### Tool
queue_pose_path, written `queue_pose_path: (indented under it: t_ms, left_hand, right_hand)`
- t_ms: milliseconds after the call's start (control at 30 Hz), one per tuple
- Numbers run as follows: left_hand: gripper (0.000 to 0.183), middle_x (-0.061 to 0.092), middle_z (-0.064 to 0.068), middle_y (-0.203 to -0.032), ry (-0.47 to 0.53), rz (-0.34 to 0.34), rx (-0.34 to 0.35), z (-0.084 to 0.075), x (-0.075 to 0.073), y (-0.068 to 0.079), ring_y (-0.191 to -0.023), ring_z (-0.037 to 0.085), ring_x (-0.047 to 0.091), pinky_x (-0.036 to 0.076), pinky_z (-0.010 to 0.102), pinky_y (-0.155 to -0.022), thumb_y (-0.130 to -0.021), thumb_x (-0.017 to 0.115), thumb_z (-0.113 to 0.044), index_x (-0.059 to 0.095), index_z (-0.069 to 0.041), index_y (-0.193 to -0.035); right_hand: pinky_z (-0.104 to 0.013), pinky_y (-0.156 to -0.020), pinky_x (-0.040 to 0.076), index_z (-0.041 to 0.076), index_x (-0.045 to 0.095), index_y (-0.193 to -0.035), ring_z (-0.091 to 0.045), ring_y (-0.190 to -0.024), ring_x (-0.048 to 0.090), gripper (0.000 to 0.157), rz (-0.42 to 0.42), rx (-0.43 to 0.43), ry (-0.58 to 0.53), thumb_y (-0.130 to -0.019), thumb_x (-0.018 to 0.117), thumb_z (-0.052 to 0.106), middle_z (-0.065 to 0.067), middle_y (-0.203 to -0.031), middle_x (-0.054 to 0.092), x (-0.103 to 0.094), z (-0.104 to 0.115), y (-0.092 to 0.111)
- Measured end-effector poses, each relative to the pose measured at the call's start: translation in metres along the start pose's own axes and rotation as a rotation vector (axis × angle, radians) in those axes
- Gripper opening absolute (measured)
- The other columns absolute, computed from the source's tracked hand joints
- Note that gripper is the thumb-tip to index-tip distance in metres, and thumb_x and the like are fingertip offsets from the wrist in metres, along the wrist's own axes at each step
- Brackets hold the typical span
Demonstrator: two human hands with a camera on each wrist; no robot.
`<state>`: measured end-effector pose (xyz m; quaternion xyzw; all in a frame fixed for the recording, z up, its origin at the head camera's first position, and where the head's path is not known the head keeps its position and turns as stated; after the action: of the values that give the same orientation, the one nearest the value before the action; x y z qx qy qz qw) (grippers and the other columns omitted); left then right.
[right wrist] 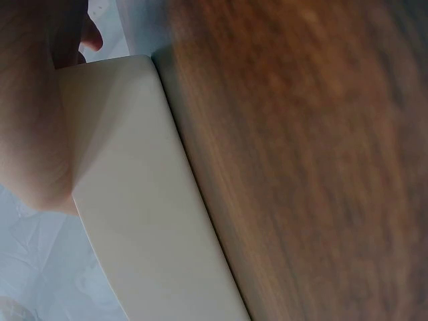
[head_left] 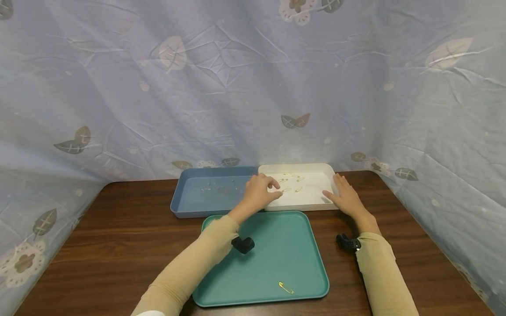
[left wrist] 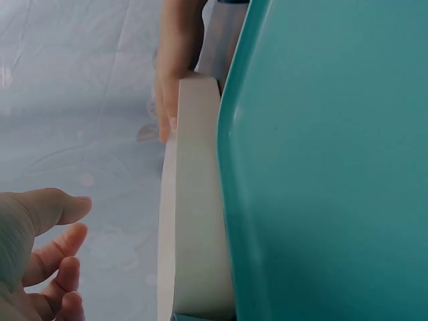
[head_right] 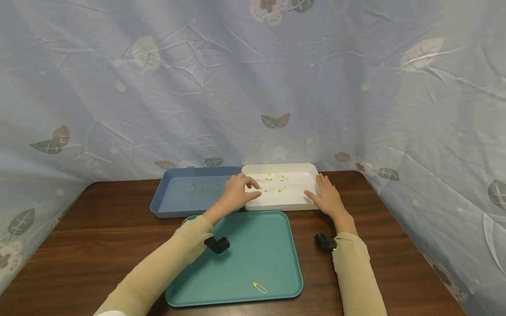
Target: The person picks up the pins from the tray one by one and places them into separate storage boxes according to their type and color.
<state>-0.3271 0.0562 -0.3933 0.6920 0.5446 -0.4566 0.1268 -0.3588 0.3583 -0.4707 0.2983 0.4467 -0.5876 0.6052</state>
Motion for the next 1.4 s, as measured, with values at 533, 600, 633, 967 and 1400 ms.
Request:
queue_pose_path:
  t_ms: [533, 600, 633, 967, 1400]
  left_hand:
    - [0.018, 0.062, 0.007, -0.094, 0.12, 0.045, 0.002, -0.01, -0.005, 0.046, -0.086, 0.02, 0.052, 0.035, 0.037, -0.079, -0.085, 0.076, -0.026, 0.075, -0.013, -0.098]
    - [0.017, 0.062, 0.008, -0.093, 0.141, 0.052, -0.01, -0.011, -0.006, 0.051, -0.085, 0.02, 0.051, 0.034, 0.037, -0.08, -0.085, 0.076, -0.025, 0.075, -0.013, -0.098]
    - [0.017, 0.061, 0.009, -0.093, 0.147, 0.057, -0.016, -0.011, -0.007, 0.054, -0.085, 0.02, 0.05, 0.034, 0.037, -0.08, -0.085, 0.076, -0.025, 0.075, -0.013, -0.098]
    - [0.015, 0.06, 0.005, -0.094, 0.143, 0.134, -0.06, -0.015, -0.005, 0.086, -0.09, 0.022, 0.05, 0.034, 0.039, -0.08, -0.085, 0.076, -0.025, 0.074, -0.015, -0.096]
    - [0.008, 0.06, -0.001, -0.088, 0.123, 0.14, -0.059, -0.018, 0.007, 0.119, -0.086, 0.015, 0.049, 0.035, 0.035, -0.078, -0.082, 0.078, -0.025, 0.074, -0.02, -0.087]
  right_hand:
    - [-0.062, -0.118, 0.008, -0.008, 0.009, -0.153, -0.048, -0.148, 0.006, 0.088, 0.007, -0.002, 0.01, -0.098, 0.048, 0.049, -0.028, -0.16, 0.009, -0.003, -0.001, 0.0]
    - [-0.063, -0.118, 0.008, -0.007, 0.009, -0.153, -0.047, -0.148, 0.006, 0.088, 0.011, -0.002, 0.005, -0.098, 0.048, 0.049, -0.028, -0.161, 0.008, -0.003, -0.001, -0.001]
    - [-0.063, -0.118, 0.008, -0.007, 0.008, -0.153, -0.047, -0.148, 0.005, 0.088, 0.014, -0.003, 0.004, -0.098, 0.047, 0.05, -0.027, -0.161, 0.007, -0.003, -0.001, -0.001]
    - [-0.062, -0.118, 0.01, -0.008, 0.011, -0.153, -0.047, -0.148, 0.008, 0.087, 0.008, -0.002, 0.003, -0.098, 0.049, 0.048, -0.029, -0.16, 0.011, -0.002, 0.002, 0.0]
    - [-0.062, -0.118, 0.008, -0.007, 0.007, -0.153, -0.047, -0.149, 0.005, 0.088, 0.021, 0.006, 0.0, -0.098, 0.048, 0.049, -0.027, -0.161, 0.007, 0.0, -0.001, -0.001]
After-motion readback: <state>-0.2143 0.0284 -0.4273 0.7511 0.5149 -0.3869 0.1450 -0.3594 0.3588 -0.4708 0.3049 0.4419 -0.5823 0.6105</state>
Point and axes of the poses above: each hand's wrist, its own y-axis away from the middle knuckle, its own x-axis out of the palm, z = x × y, the point moved 5 cm from there along -y, towards the middle knuckle
